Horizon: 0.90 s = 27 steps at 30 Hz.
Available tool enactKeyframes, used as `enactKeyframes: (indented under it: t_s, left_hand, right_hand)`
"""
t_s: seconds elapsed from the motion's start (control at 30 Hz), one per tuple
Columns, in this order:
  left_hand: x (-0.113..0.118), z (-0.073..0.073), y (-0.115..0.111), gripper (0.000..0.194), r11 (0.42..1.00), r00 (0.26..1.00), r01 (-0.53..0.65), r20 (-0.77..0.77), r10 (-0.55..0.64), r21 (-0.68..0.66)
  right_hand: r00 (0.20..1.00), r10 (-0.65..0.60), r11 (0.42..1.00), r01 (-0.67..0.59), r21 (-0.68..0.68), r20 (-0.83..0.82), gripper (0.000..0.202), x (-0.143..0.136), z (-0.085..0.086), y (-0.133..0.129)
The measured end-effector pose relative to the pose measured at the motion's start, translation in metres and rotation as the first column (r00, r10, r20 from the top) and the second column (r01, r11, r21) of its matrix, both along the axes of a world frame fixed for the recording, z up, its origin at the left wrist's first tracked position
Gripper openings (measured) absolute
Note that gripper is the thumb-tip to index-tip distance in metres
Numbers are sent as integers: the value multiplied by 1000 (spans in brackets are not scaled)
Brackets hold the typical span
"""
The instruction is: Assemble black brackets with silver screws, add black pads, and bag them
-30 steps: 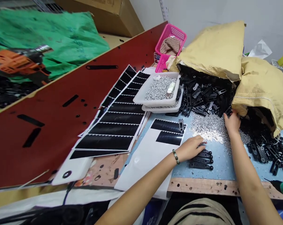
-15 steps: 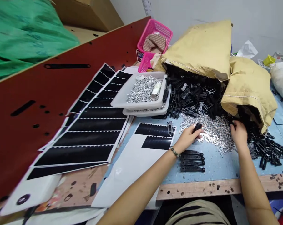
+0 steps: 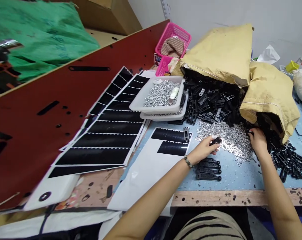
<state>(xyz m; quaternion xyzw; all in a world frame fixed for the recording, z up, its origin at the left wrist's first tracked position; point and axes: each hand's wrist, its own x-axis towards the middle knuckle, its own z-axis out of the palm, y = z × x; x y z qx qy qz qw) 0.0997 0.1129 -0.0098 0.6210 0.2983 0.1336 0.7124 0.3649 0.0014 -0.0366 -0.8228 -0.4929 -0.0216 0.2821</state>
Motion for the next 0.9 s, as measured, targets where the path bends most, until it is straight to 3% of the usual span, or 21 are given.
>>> enactKeyframes:
  t_s: [0.07, 0.13, 0.2, 0.3, 0.43, 0.5, 0.63, 0.67, 0.8, 0.9]
  left_hand:
    - [0, 2, -3, 33, 1000, 1000, -1, -11, 2, 20]
    - [4, 3, -6, 28, 998, 1000, 10, -17, -9, 64]
    - [9, 5, -10, 25, 996, 1000, 13, 5, -13, 89]
    - [14, 4, -13, 24, 994, 997, -57, 63, 51, 98]
    - [9, 3, -11, 25, 979, 980, -170, 123, 156, 111]
    - [2, 2, -11, 27, 973, 987, -154, 65, 144, 174]
    - [-6, 8, -15, 27, 921, 994, -48, -72, 82, 387]
    - [-7, 10, -17, 28, 901, 996, -19, -72, 55, 433]
    - [-8, 20, -21, 28, 815, 998, 31, -66, 10, 579]
    - [-9, 24, -20, 24, 779, 996, 22, -82, 38, 627]
  right_hand:
    - [964, 40, 983, 8, 182, -263, 21, -16, 4, -1]
    - [858, 158, 948, 6, 317, -488, 29, -41, 8, 1]
    - [765, 282, 926, -60, 372, -580, 29, -69, 12, 4]
    - [773, 367, 924, -240, 296, -518, 26, -101, 18, 5]
    - [770, 430, 895, -431, 112, -471, 36, -112, 20, 0]
    - [709, 410, 906, -387, 170, -573, 37, -113, 19, 0]
    - [476, 384, 922, -153, 355, -791, 32, -120, 18, 9]
    - [455, 388, 920, -135, 369, -802, 30, -123, 18, 11]
    - [543, 397, 910, -129, 393, -740, 21, -131, 20, 19]
    - [522, 398, 900, -66, 430, -754, 29, -133, 23, 19]
